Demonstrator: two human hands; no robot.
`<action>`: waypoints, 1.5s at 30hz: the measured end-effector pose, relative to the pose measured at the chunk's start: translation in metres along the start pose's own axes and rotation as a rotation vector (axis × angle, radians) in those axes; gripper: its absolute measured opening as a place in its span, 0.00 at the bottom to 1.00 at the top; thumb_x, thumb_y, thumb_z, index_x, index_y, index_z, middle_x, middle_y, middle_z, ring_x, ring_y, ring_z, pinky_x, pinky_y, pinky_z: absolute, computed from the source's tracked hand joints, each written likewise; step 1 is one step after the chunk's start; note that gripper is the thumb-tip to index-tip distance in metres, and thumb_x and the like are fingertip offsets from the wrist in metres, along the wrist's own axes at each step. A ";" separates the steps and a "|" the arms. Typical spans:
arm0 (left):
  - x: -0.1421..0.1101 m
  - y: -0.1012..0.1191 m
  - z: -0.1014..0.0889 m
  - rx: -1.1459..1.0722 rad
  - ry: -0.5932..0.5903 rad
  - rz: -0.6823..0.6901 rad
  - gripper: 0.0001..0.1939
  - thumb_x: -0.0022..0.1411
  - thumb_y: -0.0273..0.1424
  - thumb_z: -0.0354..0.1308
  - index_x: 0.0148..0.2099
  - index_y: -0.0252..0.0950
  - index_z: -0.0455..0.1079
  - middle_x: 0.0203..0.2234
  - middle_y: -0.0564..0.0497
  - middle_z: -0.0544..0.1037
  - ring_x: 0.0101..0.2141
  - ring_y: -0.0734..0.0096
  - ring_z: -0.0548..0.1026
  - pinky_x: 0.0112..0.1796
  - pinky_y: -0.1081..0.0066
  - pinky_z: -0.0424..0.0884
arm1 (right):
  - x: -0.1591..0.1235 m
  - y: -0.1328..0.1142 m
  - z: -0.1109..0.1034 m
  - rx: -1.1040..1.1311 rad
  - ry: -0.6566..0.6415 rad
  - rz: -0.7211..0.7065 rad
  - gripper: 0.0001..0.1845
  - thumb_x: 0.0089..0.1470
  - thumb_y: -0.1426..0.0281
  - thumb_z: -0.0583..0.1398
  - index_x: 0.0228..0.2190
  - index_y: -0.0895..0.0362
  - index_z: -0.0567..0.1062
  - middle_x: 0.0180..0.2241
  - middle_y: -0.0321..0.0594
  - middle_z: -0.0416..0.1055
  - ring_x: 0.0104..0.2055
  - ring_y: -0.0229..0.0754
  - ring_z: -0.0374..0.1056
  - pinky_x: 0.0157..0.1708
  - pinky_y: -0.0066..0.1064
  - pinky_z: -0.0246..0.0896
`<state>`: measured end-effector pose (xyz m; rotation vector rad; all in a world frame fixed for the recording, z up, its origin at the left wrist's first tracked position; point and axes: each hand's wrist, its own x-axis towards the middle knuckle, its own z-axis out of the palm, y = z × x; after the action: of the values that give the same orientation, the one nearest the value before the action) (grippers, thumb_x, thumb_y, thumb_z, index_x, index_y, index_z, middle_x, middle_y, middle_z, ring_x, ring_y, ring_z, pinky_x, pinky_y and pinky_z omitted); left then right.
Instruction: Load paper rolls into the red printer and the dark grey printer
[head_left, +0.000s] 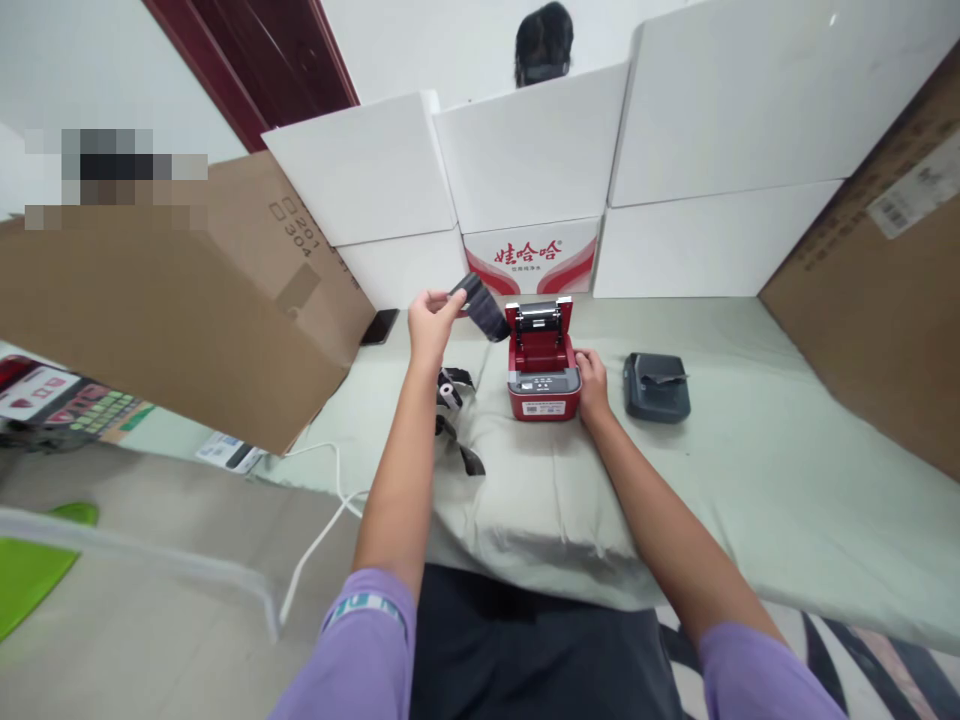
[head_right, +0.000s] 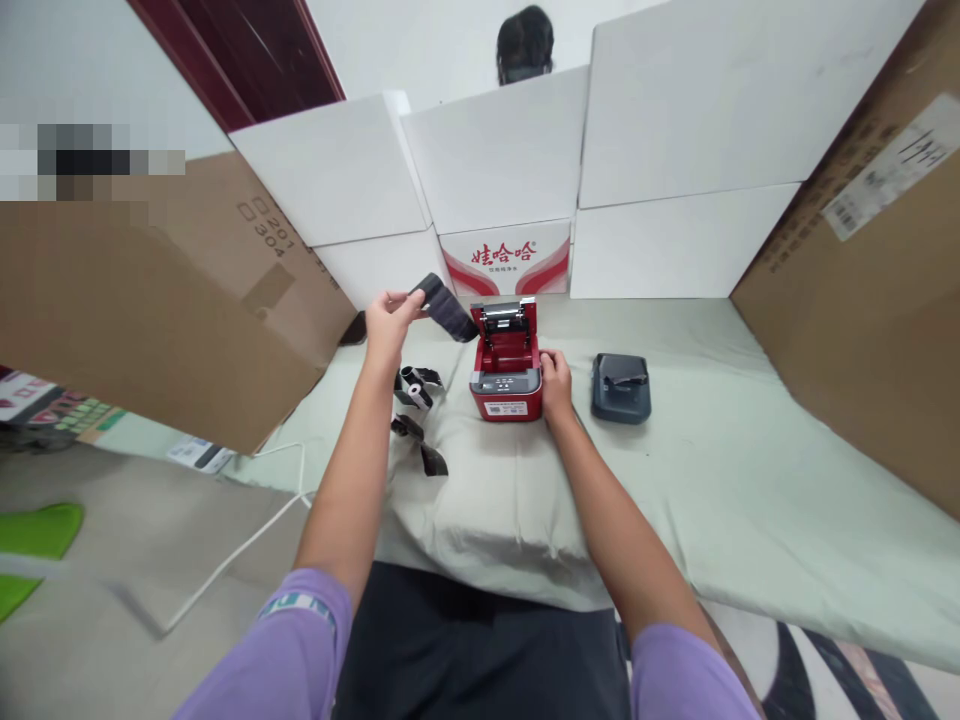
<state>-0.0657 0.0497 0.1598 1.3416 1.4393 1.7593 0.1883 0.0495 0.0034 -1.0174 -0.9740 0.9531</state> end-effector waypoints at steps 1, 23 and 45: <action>-0.004 0.005 0.002 -0.141 -0.001 -0.037 0.22 0.50 0.46 0.70 0.36 0.36 0.67 0.30 0.50 0.79 0.33 0.67 0.81 0.37 0.71 0.73 | 0.000 0.000 0.000 0.000 -0.001 0.001 0.18 0.54 0.52 0.59 0.35 0.53 0.74 0.34 0.36 0.74 0.38 0.43 0.67 0.41 0.35 0.62; -0.062 0.034 0.009 -0.377 -0.477 -0.094 0.19 0.53 0.40 0.65 0.44 0.34 0.77 0.37 0.46 0.82 0.44 0.59 0.80 0.48 0.62 0.73 | 0.002 0.004 0.000 0.028 0.005 0.014 0.16 0.52 0.54 0.60 0.34 0.53 0.75 0.34 0.36 0.75 0.38 0.44 0.68 0.43 0.37 0.64; -0.032 -0.026 0.056 0.447 -0.830 0.183 0.14 0.56 0.28 0.64 0.46 0.39 0.77 0.41 0.48 0.82 0.42 0.59 0.79 0.51 0.58 0.73 | 0.000 -0.001 0.002 -0.020 0.018 -0.015 0.17 0.52 0.53 0.58 0.34 0.53 0.74 0.34 0.38 0.74 0.39 0.45 0.68 0.44 0.38 0.63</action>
<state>-0.0084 0.0554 0.1216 2.1418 1.2534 0.7675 0.1867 0.0496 0.0048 -1.0323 -0.9760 0.9220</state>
